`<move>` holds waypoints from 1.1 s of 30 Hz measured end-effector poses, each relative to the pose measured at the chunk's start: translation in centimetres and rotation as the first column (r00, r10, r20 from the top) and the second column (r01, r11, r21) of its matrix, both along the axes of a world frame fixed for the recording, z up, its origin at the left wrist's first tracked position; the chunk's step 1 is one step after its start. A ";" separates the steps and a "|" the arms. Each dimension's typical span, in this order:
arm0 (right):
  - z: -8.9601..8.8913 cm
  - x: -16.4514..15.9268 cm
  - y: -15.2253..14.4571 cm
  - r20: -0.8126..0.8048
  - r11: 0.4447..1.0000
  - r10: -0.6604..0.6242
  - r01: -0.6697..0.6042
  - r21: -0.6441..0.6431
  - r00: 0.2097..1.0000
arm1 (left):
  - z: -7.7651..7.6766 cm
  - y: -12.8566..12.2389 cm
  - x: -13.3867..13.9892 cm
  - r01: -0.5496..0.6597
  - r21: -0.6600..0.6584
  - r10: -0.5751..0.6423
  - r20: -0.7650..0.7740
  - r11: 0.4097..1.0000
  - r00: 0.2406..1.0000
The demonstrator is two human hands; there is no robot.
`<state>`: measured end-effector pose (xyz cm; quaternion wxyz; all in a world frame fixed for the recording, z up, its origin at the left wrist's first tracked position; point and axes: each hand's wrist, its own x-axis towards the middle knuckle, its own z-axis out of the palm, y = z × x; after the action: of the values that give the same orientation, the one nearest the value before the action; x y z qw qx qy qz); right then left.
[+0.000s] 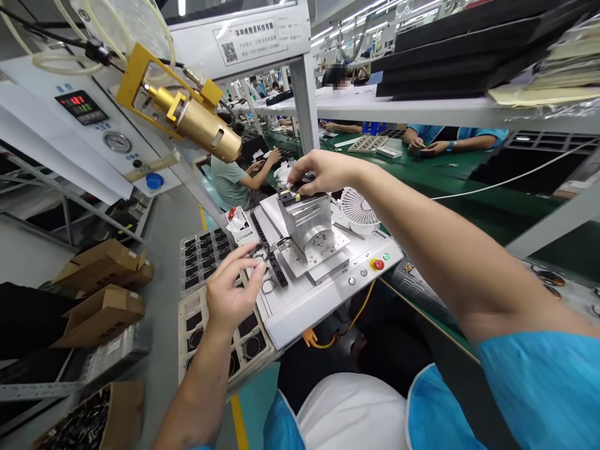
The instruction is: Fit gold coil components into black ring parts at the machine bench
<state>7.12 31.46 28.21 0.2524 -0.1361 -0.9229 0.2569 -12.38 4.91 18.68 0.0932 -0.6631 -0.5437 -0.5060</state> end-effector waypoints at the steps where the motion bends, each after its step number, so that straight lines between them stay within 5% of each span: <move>1: -0.4 0.0 -0.1 -0.056 1.000 0.003 -0.004 -0.027 0.998 | 1.0 1.7 0.2 0.005 0.044 -0.003 -0.032 0.999 0.999; 8: -3.0 0.2 -0.7 -0.403 0.994 -0.027 -0.019 -0.110 0.915 | 6.6 11.7 2.3 0.032 0.101 -0.016 -0.151 0.994 0.988; 12: -3.0 0.9 0.5 -0.497 0.986 -0.118 0.043 -0.160 0.860 | 7.1 13.8 2.9 0.005 0.072 0.004 -0.117 0.997 0.993; 15: -3.6 2.6 0.3 -0.578 0.961 -0.204 0.048 -0.273 0.790 | 7.0 14.7 3.3 -0.008 -0.094 -0.006 -0.153 0.996 0.988; 20: -8.1 8.6 -4.2 -0.656 0.916 -0.353 0.105 -0.387 0.667 | 7.0 14.6 3.0 0.010 -0.321 -0.119 -0.321 0.947 0.940; 24: -14.9 15.2 -8.6 -0.430 0.770 -0.559 0.253 -0.585 0.709 | 6.4 14.2 1.9 0.050 -0.361 -0.205 -0.405 0.931 0.891; 28: -21.8 19.4 -11.0 0.075 0.587 -0.608 0.511 -0.628 0.790 | 5.5 14.7 1.1 0.125 -0.302 -0.244 -0.397 0.945 0.885; 33: -25.2 18.9 -11.5 0.411 0.624 -0.505 0.650 -0.433 0.759 | 4.7 13.2 0.9 0.185 -0.227 -0.248 -0.295 0.956 0.923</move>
<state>26.05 19.92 2.97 0.1531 -0.5253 -0.7371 0.3965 -11.51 18.09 23.36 0.0581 -0.7984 -0.4912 -0.3434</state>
